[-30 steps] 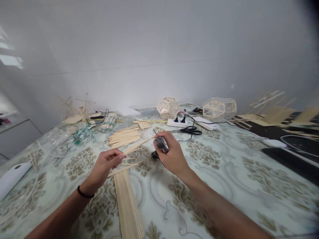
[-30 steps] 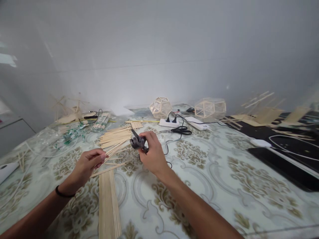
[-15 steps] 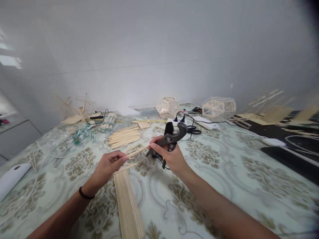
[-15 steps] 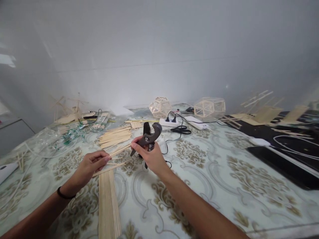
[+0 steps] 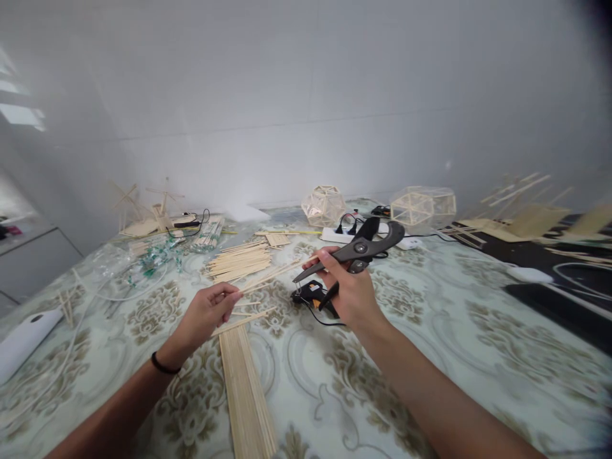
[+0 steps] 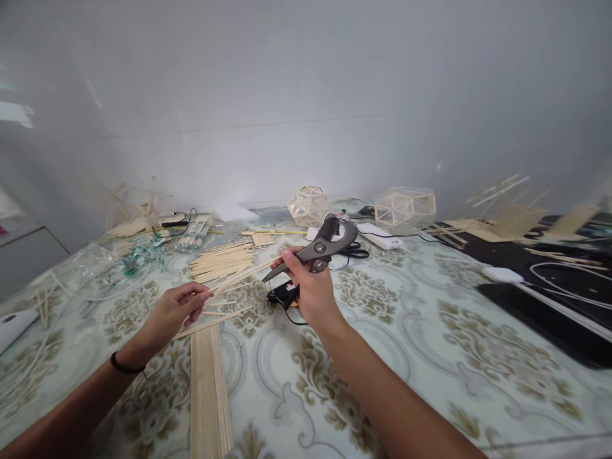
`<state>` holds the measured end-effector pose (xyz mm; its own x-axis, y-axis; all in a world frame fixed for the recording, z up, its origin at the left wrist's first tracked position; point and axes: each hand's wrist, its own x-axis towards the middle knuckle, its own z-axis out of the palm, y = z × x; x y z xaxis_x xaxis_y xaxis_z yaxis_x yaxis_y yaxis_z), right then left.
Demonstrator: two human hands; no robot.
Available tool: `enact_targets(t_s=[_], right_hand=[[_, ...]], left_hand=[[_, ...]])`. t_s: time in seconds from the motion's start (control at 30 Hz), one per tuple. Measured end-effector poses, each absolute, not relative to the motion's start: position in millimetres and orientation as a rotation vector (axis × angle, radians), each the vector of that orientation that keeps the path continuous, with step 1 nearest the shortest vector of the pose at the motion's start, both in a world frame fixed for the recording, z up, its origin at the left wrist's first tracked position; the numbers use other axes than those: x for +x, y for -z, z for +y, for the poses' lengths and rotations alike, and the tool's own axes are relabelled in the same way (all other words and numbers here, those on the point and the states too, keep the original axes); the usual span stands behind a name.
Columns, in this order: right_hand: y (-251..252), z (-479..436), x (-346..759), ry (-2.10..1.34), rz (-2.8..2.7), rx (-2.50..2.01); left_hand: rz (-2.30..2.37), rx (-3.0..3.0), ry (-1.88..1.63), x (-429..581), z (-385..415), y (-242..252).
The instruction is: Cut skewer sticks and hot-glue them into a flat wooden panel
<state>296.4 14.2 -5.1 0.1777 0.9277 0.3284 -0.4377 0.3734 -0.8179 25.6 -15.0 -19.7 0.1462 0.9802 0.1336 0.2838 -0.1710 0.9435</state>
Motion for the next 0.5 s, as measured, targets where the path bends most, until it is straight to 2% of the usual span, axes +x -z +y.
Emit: enact_targets(t_s=[0.2, 0.5], right_hand=[[0, 12, 300, -1.046, -0.901, -0.605], [17, 6, 283, -1.136, -1.056, -0.702]], left_hand=[[1.340, 1.573, -1.120, 21, -9, 22], [1.079, 1.536, -1.013, 33, -17, 25]])
